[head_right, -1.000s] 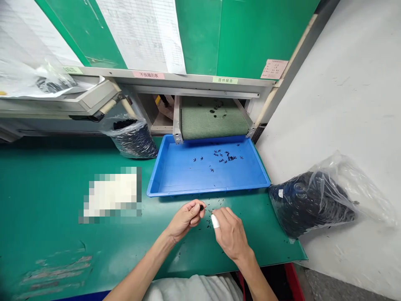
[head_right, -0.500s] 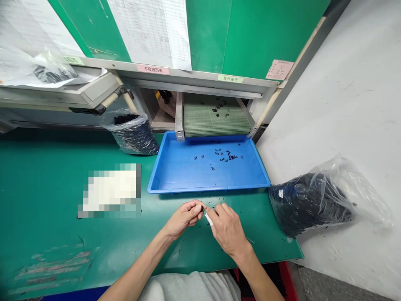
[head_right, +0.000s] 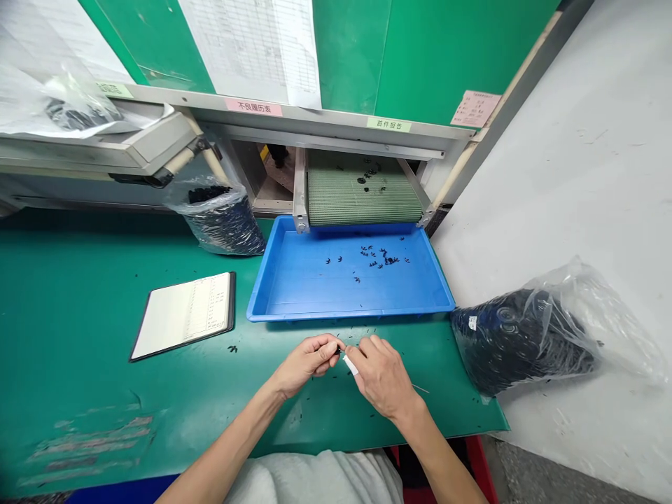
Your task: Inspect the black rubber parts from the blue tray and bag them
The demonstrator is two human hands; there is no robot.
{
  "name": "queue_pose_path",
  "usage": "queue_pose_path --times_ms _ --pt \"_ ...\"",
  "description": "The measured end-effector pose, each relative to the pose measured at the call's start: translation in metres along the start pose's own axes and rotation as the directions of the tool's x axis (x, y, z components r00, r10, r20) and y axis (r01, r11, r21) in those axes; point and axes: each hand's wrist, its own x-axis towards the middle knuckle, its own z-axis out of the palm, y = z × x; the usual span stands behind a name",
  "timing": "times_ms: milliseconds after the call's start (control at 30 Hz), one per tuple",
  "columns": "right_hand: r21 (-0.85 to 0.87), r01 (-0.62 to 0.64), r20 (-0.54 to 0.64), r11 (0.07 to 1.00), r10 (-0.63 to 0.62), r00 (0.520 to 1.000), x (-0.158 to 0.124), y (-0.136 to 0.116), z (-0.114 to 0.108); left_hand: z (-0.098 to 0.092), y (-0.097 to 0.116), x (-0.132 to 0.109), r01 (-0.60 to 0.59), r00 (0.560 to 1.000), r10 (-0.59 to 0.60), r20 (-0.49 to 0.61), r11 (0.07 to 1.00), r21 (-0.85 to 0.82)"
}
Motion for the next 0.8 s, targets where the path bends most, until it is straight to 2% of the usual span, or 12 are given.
queue_pose_path --times_ms 267,500,567,667,800 --pt "-0.021 0.012 -0.011 1.000 -0.012 1.000 0.001 -0.002 -0.001 -0.003 0.000 0.002 -0.006 1.000 0.005 0.014 0.999 0.034" --pt "-0.082 0.008 0.017 0.997 -0.006 1.000 0.004 -0.005 0.008 -0.006 -0.003 0.003 -0.064 0.998 0.057 0.040 0.981 0.184" --pt "-0.044 -0.045 0.010 0.998 0.046 0.999 0.002 -0.011 0.019 -0.009 -0.011 0.007 -0.070 0.998 0.069 0.013 0.982 0.175" --pt "0.035 -0.197 -0.021 0.980 0.197 0.980 -0.001 -0.025 0.041 -0.010 -0.030 0.014 -0.079 0.995 0.086 -0.056 0.990 0.114" --pt "0.178 -0.418 0.012 0.891 0.423 0.906 0.000 -0.035 0.066 -0.006 -0.055 0.023 -0.068 0.984 0.076 -0.160 0.996 0.056"
